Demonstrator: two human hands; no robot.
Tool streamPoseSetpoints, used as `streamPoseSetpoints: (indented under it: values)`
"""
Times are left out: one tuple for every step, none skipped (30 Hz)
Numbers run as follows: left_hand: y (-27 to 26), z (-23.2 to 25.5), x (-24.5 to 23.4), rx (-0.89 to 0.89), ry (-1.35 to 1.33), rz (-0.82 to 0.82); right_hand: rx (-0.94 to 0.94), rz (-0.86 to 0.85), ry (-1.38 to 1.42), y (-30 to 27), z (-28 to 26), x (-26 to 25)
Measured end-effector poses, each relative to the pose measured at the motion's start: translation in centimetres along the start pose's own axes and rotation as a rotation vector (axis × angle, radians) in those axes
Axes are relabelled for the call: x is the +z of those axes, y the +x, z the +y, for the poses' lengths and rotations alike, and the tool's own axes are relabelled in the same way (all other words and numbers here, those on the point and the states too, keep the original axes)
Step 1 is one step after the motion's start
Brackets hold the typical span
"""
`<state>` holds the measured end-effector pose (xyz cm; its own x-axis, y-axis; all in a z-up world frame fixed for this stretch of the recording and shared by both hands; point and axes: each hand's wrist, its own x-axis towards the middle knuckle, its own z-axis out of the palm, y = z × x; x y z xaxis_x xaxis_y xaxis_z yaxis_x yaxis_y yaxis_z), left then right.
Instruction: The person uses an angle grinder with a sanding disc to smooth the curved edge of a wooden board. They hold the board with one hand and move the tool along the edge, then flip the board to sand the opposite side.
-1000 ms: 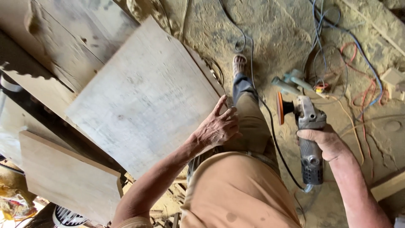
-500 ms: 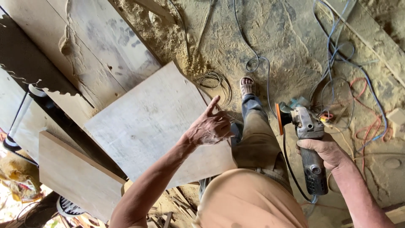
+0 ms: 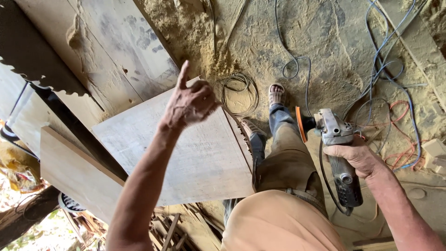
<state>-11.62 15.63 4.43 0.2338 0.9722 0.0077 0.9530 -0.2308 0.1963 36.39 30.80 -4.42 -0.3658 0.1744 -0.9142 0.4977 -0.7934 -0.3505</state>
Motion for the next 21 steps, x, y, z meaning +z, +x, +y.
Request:
streamPoseSetpoints:
  values:
    - [0.7,-0.3,-0.7,-0.004,-0.006,-0.004,0.008,0.000,-0.002,0.1,-0.2,-0.1]
    - [1.3,-0.5,-1.4,-0.018,0.035,0.059,-0.004,0.009,-0.011,0.2,-0.4,-0.1]
    - [2.0,-0.7,-2.0,-0.030,0.075,0.122,-0.015,0.020,-0.019,0.1,-0.4,-0.2]
    - [1.4,-1.5,-1.2,-0.033,0.066,0.118,-0.006,0.022,-0.019,0.2,-0.5,-0.5]
    - [0.7,-2.2,-0.3,-0.078,0.153,0.111,0.011,0.020,-0.014,0.2,-0.5,-0.8]
    - [-0.1,-2.8,0.7,-0.123,0.240,0.103,0.027,0.018,-0.010,0.2,-0.4,-1.1]
    - [-0.3,-2.3,0.5,-0.124,0.229,0.097,0.039,0.022,-0.008,-0.2,-0.5,-0.7]
    - [-0.5,-1.7,0.3,-0.134,0.188,0.047,0.013,0.041,0.015,-0.6,-0.6,-0.4]
    - [-0.5,-1.4,0.1,-0.139,0.151,0.003,-0.021,0.060,0.038,-0.8,-0.8,0.0]
    - [-0.8,-0.6,0.7,-0.137,0.144,0.003,-0.017,0.066,0.040,-1.1,-0.7,0.1]
    - [-1.1,0.3,1.3,-0.165,0.089,-0.040,0.002,0.081,0.036,-1.3,-0.4,0.0]
    - [-1.4,1.2,1.8,-0.194,0.034,-0.083,0.021,0.095,0.032,-1.7,-0.1,0.0]
    - [-0.9,2.5,1.6,-0.186,0.027,-0.083,0.024,0.104,0.037,-2.0,0.5,0.1]
    - [-0.4,3.9,1.4,-0.231,-0.019,-0.175,0.011,0.088,0.050,-2.4,1.1,0.3]
    - [0.1,5.3,1.2,-0.272,-0.061,-0.262,-0.009,0.074,0.063,-2.7,1.6,0.5]
    - [0.1,6.1,1.8,-0.262,-0.065,-0.258,-0.012,0.083,0.067,-3.1,2.8,0.4]
    - [0.0,7.0,2.3,-0.182,-0.055,-0.164,0.010,0.096,0.090,-3.5,4.1,0.5]
    - [-0.3,8.0,2.8,-0.100,-0.047,-0.070,0.032,0.108,0.112,-3.9,5.4,0.6]
    - [-0.1,9.0,3.0,-0.090,-0.047,-0.061,0.024,0.118,0.117,-4.4,6.8,0.7]
    - [0.0,10.0,3.1,-0.039,-0.048,-0.033,-0.006,0.130,0.168,-5.0,8.4,1.0]
    - [0.0,11.1,3.1,0.009,-0.047,-0.003,-0.038,0.140,0.217,-5.5,9.9,1.1]
